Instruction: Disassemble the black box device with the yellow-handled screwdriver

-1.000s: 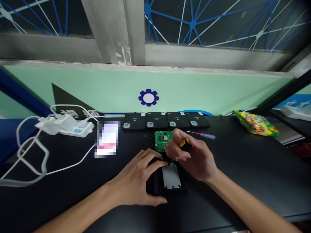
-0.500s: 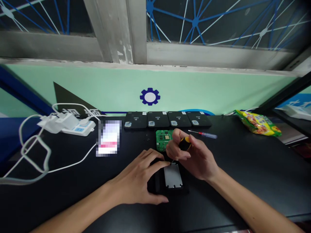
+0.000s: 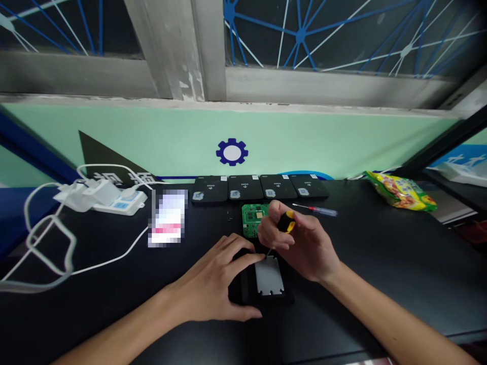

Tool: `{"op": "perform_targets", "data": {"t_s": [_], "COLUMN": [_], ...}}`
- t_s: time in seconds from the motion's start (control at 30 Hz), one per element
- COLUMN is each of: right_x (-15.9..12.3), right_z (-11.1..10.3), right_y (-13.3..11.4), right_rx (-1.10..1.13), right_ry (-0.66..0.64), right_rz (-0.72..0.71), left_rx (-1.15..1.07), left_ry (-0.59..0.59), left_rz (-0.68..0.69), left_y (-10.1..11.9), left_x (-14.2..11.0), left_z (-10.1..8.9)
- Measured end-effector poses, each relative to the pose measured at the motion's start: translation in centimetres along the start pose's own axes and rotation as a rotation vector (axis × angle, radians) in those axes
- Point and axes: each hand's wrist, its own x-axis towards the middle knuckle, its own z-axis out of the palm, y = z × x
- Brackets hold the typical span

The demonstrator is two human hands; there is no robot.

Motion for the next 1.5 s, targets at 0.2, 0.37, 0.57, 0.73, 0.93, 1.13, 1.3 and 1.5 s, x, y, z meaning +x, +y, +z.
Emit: {"op": "perform_targets", "data": {"t_s": [0.2, 0.37, 0.57, 0.73, 0.93, 1.13, 1.3, 1.5], "right_x": [0.18, 0.1, 0.05, -0.02, -0.03, 0.06, 0.25, 0.22], "right_z": [-0.03, 0.01, 0.03, 0.03, -0.09, -0.01, 0.03, -0.08], "right_y": [-0.12, 0.07, -0.02, 0.12, 0.31, 0.27, 0.1, -0.09], "right_rx": [-0.039, 0.03, 0.0, 0.046, -0.055, 0.057, 0.006, 0.042], "right_ry": [0.043, 0.05, 0.005, 0.035, 0.0, 0.038, 0.013, 0.033], "right_rz": [0.007, 0.007, 0.004, 0.017, 0.018, 0.016, -0.015, 0.0], "left_rx": [0.001, 0.004, 0.007, 0.01, 0.002, 0.01, 0.009, 0.01], "left_ry": [0.012, 0.009, 0.002, 0.012, 0.009, -0.004, -0.006, 0.005], "left_rz": [0.004, 0.001, 0.001, -0.001, 0.003, 0.004, 0.005, 0.012], "left_y": [-0.08, -0.08, -0.01, -0.07, -0.14, -0.15, -0.14, -0.24], "left_x": [-0.06, -0.12, -0.05, -0.06, -0.11, -0.08, -0.09, -0.17], "left_z": [0.06, 0.08, 0.01, 0.06, 0.12, 0.08, 0.1, 0.19]}}
